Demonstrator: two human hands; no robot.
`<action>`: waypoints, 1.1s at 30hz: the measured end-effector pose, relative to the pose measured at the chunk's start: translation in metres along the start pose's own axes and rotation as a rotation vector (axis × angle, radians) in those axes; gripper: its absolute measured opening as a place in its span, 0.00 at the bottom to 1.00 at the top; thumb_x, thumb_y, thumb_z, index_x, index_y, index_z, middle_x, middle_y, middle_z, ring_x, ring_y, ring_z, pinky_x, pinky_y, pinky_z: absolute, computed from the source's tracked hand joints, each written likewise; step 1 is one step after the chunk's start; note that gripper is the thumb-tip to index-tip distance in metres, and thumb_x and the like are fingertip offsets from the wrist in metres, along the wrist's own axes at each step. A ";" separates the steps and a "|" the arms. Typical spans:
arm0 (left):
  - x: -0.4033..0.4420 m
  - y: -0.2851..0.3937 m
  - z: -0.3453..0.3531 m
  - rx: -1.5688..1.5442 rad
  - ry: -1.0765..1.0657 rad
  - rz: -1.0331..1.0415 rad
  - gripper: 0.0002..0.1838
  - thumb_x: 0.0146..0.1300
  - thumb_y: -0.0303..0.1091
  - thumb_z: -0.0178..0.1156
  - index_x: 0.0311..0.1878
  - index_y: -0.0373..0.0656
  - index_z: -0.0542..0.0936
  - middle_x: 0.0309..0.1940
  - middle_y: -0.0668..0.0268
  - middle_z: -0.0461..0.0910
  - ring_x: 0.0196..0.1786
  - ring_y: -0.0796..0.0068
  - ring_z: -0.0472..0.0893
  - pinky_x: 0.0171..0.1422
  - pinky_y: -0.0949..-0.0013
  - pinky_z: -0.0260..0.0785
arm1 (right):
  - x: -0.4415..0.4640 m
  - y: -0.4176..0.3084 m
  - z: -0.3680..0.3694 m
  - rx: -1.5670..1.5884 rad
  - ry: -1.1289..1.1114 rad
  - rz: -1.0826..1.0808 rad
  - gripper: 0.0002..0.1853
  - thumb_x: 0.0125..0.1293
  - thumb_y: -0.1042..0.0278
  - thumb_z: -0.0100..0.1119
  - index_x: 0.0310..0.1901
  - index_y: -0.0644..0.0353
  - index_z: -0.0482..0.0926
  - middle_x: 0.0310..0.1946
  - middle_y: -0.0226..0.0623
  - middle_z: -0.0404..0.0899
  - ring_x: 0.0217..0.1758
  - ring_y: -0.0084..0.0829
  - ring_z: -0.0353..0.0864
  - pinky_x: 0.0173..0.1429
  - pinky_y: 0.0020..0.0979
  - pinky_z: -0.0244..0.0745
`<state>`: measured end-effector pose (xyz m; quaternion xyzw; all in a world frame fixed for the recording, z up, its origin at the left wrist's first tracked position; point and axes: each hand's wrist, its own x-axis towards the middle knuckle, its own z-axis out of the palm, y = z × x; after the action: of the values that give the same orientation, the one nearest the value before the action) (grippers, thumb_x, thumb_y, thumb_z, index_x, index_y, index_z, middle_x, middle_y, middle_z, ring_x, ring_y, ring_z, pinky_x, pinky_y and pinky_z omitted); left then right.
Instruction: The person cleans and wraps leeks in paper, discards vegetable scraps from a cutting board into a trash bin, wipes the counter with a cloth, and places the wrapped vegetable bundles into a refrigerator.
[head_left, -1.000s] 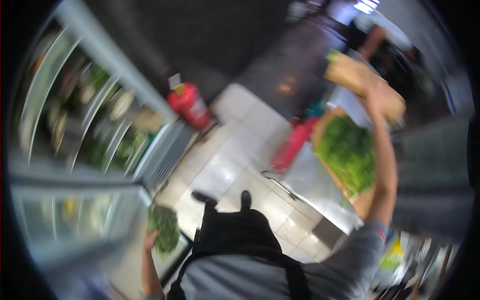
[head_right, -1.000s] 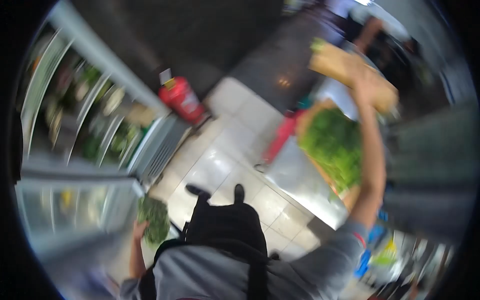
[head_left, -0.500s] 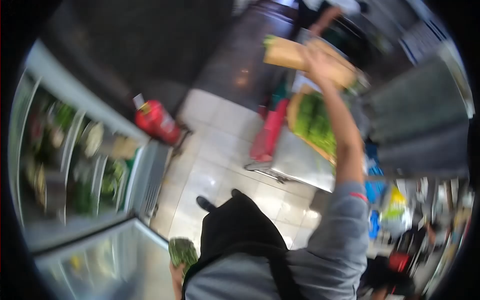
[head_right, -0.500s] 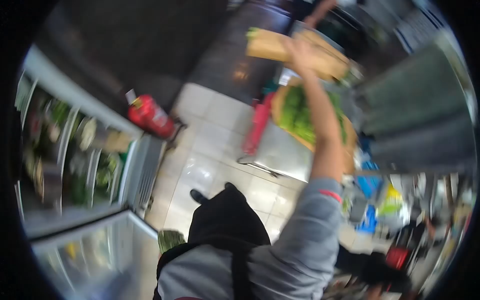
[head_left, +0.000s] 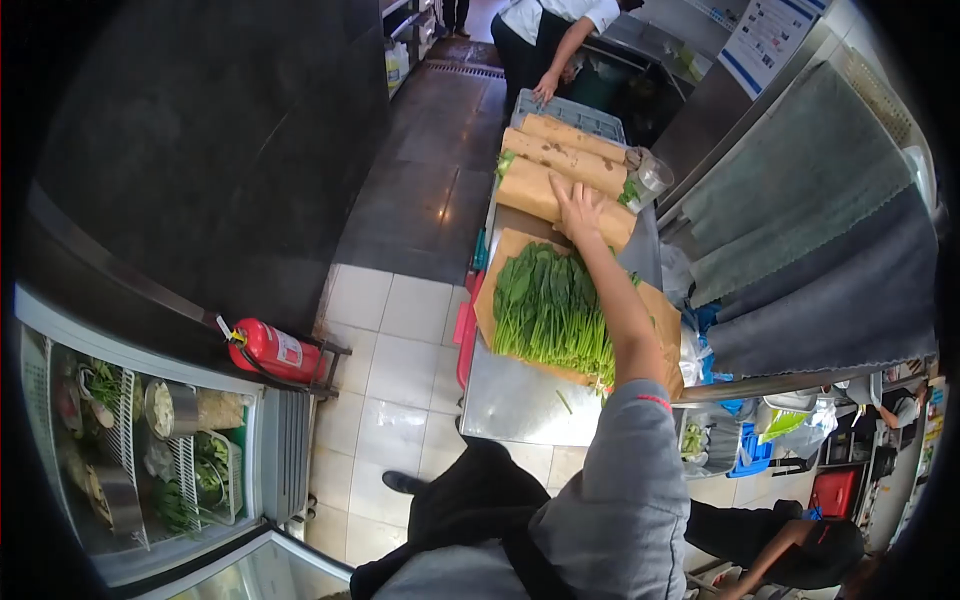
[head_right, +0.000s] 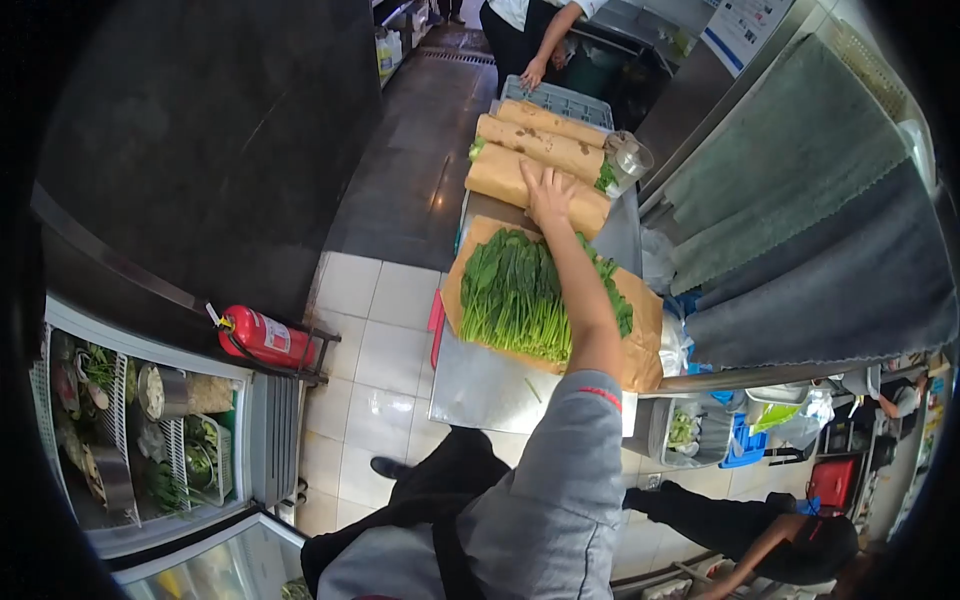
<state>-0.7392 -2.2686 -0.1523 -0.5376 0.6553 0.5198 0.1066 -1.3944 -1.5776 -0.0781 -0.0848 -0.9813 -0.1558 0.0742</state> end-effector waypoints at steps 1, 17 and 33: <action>-0.006 -0.004 -0.009 0.007 0.000 -0.011 0.25 0.47 0.31 0.64 0.51 0.35 0.73 0.42 0.61 0.78 0.42 0.72 0.77 0.47 0.67 0.70 | -0.005 0.000 -0.020 0.007 -0.074 -0.031 0.53 0.40 0.51 0.72 0.68 0.33 0.48 0.61 0.44 0.57 0.66 0.43 0.54 0.62 0.67 0.47; -0.084 -0.025 -0.044 -0.172 -0.094 0.117 0.31 0.45 0.25 0.65 0.57 0.39 0.71 0.41 0.65 0.79 0.42 0.75 0.77 0.49 0.69 0.70 | -0.171 -0.499 -0.186 0.630 -0.596 -1.919 0.37 0.60 0.44 0.53 0.64 0.61 0.60 0.60 0.47 0.65 0.64 0.43 0.64 0.65 0.35 0.59; -0.061 0.001 -0.066 -0.091 0.145 0.128 0.28 0.39 0.23 0.63 0.51 0.38 0.76 0.35 0.62 0.81 0.38 0.83 0.76 0.46 0.74 0.69 | -0.417 -0.979 -0.242 1.545 -1.190 -0.206 0.52 0.53 0.55 0.64 0.70 0.47 0.35 0.70 0.47 0.39 0.69 0.53 0.46 0.67 0.47 0.54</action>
<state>-0.6881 -2.2854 -0.0802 -0.5352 0.6700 0.5145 0.0013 -1.1449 -2.6314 -0.2088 0.0086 -0.6930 0.5919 -0.4115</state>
